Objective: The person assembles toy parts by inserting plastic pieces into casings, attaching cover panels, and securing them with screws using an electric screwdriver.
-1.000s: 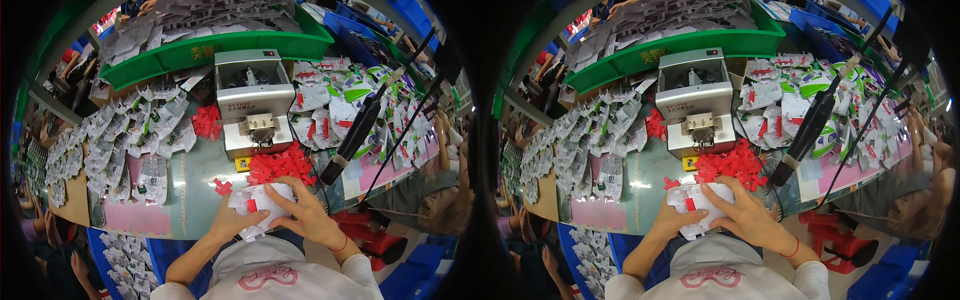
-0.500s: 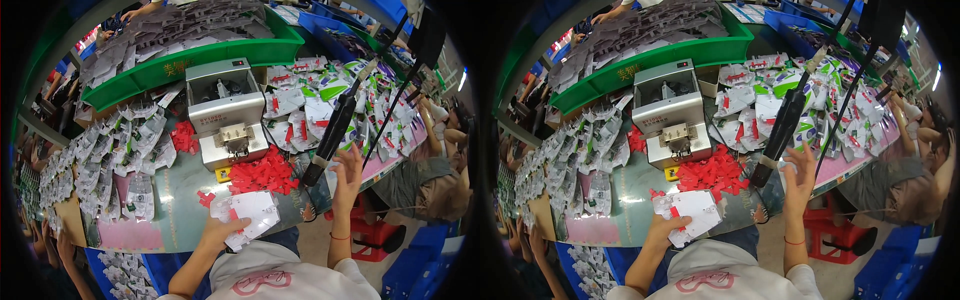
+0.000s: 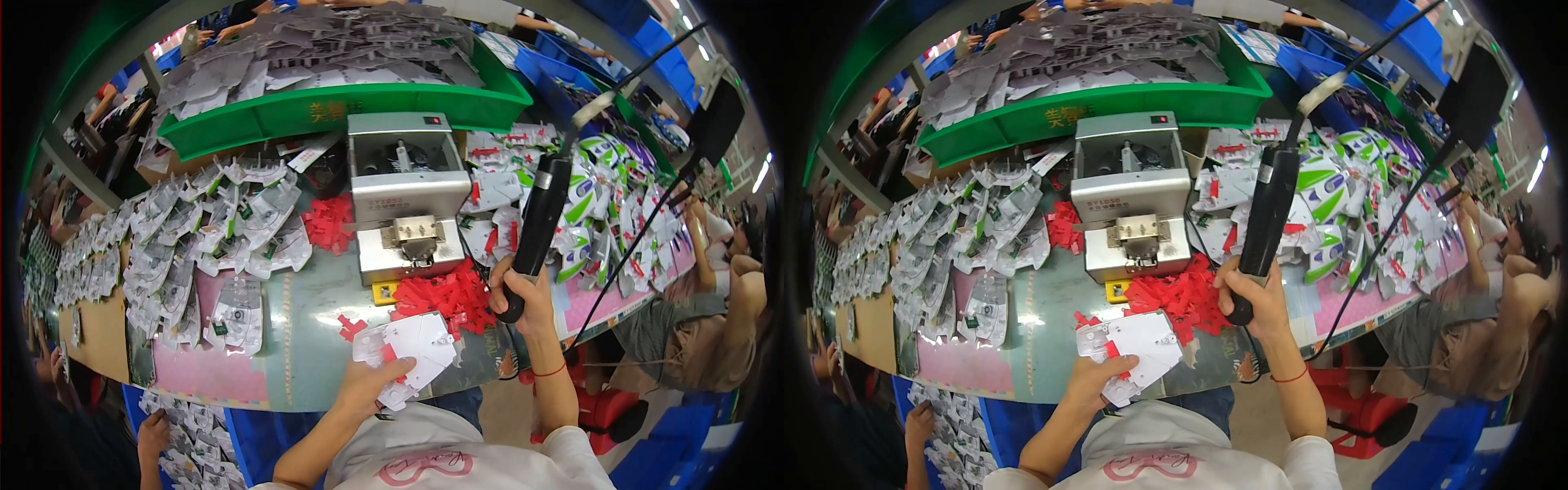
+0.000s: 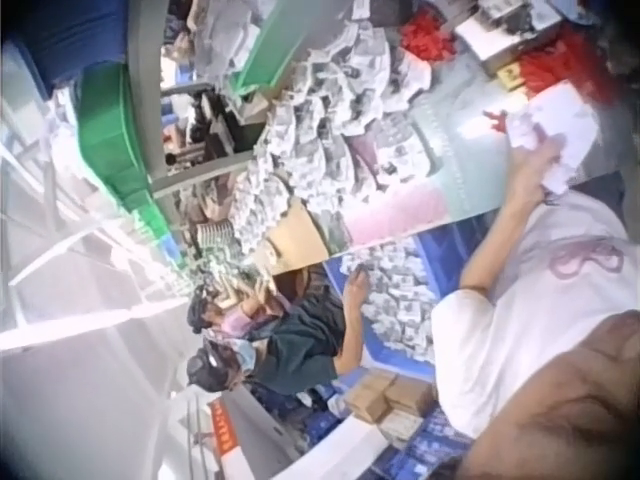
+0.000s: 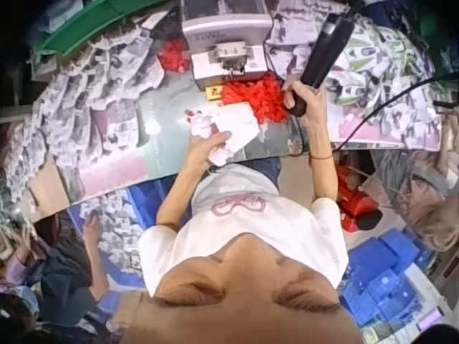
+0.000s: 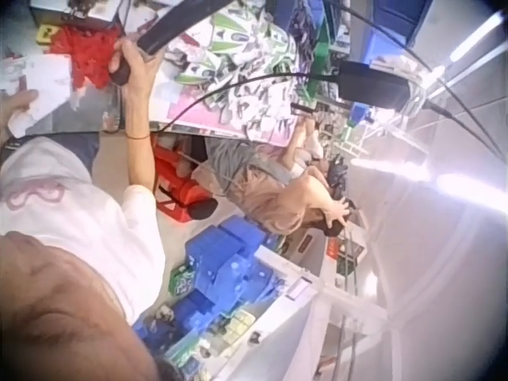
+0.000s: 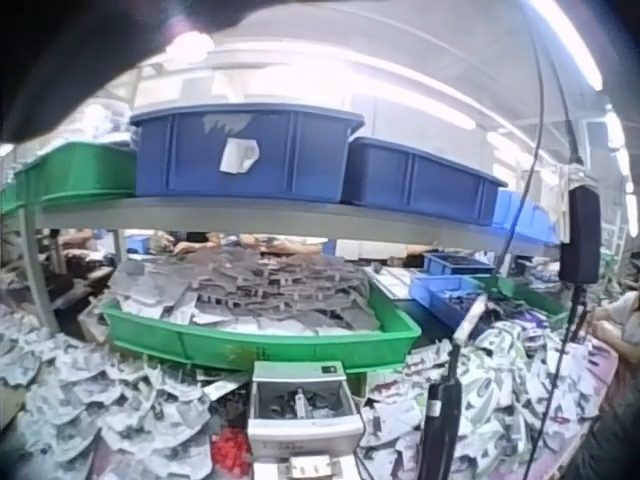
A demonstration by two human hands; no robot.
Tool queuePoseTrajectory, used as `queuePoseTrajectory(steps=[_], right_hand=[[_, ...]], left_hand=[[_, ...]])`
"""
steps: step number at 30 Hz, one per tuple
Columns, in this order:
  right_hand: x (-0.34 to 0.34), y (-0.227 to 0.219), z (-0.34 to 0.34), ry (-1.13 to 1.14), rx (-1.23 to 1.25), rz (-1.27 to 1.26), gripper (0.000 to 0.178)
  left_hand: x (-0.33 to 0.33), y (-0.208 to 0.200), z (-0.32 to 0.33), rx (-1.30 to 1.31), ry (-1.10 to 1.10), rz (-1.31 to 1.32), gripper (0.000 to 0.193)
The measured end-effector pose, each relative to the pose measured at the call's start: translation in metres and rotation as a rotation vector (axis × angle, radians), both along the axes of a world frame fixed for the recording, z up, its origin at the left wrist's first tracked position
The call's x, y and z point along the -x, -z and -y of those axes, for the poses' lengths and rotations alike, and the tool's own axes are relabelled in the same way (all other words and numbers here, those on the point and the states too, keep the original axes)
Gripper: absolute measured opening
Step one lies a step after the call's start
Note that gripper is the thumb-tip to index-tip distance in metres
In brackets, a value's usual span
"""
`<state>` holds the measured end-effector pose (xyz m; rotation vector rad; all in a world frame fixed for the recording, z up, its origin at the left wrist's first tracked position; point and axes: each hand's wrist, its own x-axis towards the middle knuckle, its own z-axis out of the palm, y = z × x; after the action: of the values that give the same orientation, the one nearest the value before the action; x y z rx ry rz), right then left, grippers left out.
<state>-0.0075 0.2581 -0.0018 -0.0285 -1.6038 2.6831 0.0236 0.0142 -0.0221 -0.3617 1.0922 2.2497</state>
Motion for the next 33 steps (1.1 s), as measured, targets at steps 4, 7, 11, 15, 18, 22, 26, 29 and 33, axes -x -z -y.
queuePoseTrajectory(steps=[4,7,11,15,18,22,26,29,33], right_hand=[[0.02,-0.041,0.042,0.104,-0.283,-0.369,0.019],[0.038,-0.069,0.069,0.053,-0.335,-0.559,0.024],[0.06,-0.074,0.088,0.031,-0.387,-0.563,0.018],[0.073,-0.052,0.091,0.033,-0.387,-0.639,0.019],[0.076,-0.042,0.092,0.059,-0.415,-0.567,0.02],[0.075,-0.037,0.096,0.146,-0.394,-0.554,0.02],[0.061,-0.042,0.099,0.057,-0.373,-0.467,0.014],[0.047,-0.044,0.095,-0.13,-0.309,-0.485,0.012],[0.032,-0.056,0.102,-0.209,-0.233,-0.482,0.021]], left_hand=[[0.004,0.001,0.005,0.023,-0.055,-0.002,0.047],[0.009,0.0,0.008,0.005,-0.059,-0.007,0.045],[0.015,-0.001,0.012,-0.008,-0.098,-0.038,0.044],[0.016,0.003,0.019,0.009,-0.174,-0.077,0.043],[0.018,0.002,0.022,0.065,-0.202,-0.078,0.039],[0.018,-0.001,0.023,0.115,-0.191,-0.063,0.034],[0.019,0.004,0.023,0.132,-0.196,-0.081,0.034],[0.02,0.003,0.022,0.188,-0.189,-0.078,0.035],[0.021,-0.004,0.018,0.173,-0.172,-0.038,0.037]])
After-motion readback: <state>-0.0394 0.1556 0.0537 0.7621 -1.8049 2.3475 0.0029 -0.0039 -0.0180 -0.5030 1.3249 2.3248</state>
